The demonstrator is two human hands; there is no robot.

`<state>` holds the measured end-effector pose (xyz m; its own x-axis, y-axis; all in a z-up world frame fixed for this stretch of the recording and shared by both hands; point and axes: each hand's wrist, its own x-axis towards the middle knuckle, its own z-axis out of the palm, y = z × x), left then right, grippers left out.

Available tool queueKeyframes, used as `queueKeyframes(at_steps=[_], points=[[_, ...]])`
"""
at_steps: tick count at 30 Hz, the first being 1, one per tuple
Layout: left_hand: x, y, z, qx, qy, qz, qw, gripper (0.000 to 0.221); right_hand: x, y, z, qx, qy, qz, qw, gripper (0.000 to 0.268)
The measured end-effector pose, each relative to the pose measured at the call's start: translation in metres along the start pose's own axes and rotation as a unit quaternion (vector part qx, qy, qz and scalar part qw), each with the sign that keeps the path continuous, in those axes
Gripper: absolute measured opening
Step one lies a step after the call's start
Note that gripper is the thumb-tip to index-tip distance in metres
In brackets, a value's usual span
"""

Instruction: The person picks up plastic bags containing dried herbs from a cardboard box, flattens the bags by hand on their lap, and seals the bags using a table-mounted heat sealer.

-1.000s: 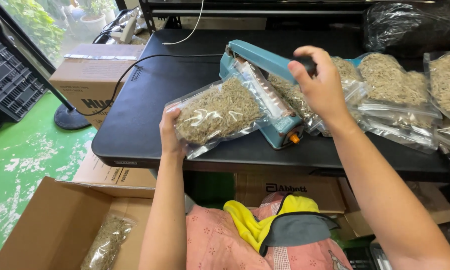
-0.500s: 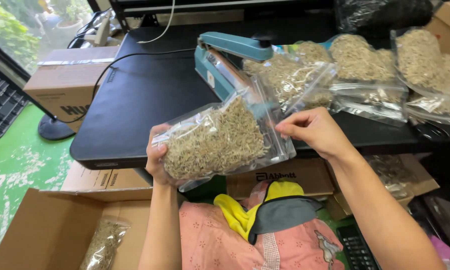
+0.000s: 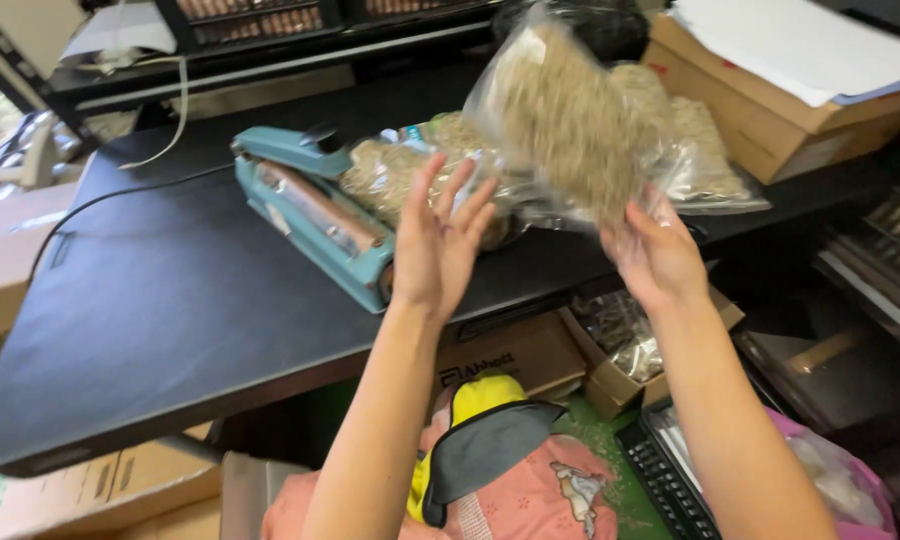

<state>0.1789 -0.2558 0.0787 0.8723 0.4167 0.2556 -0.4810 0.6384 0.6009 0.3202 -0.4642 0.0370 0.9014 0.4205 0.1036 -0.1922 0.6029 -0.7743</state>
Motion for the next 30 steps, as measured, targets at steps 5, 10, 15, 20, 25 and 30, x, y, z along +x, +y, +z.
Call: queueKeyframes(at_steps=[5,10,15,20,25,30], points=[[-0.013,-0.036,0.02,0.145,-0.055,-0.08,0.985,0.077,0.112,0.012,-0.059,0.128,0.063,0.027,0.989,0.06],[-0.027,-0.03,-0.003,0.227,-0.028,-0.132,0.964,0.062,0.103,0.014,-0.046,-0.001,0.005,0.074,0.997,0.039],[-0.039,-0.012,-0.029,0.264,-0.018,-0.128,0.956,0.053,0.051,0.037,-0.003,-0.069,-0.082,0.12,0.987,0.027],[-0.088,0.022,-0.084,0.359,0.023,-0.101,0.927,0.031,-0.013,0.12,0.065,-0.153,-0.301,0.238,0.911,0.023],[-0.189,0.095,-0.189,0.401,0.13,-0.075,0.904,0.023,-0.085,0.22,0.164,-0.205,-0.474,0.322,0.794,0.019],[-0.308,0.163,-0.303,0.377,0.362,-0.02,0.852,0.019,-0.167,0.369,0.249,-0.254,-0.602,0.348,0.672,0.034]])
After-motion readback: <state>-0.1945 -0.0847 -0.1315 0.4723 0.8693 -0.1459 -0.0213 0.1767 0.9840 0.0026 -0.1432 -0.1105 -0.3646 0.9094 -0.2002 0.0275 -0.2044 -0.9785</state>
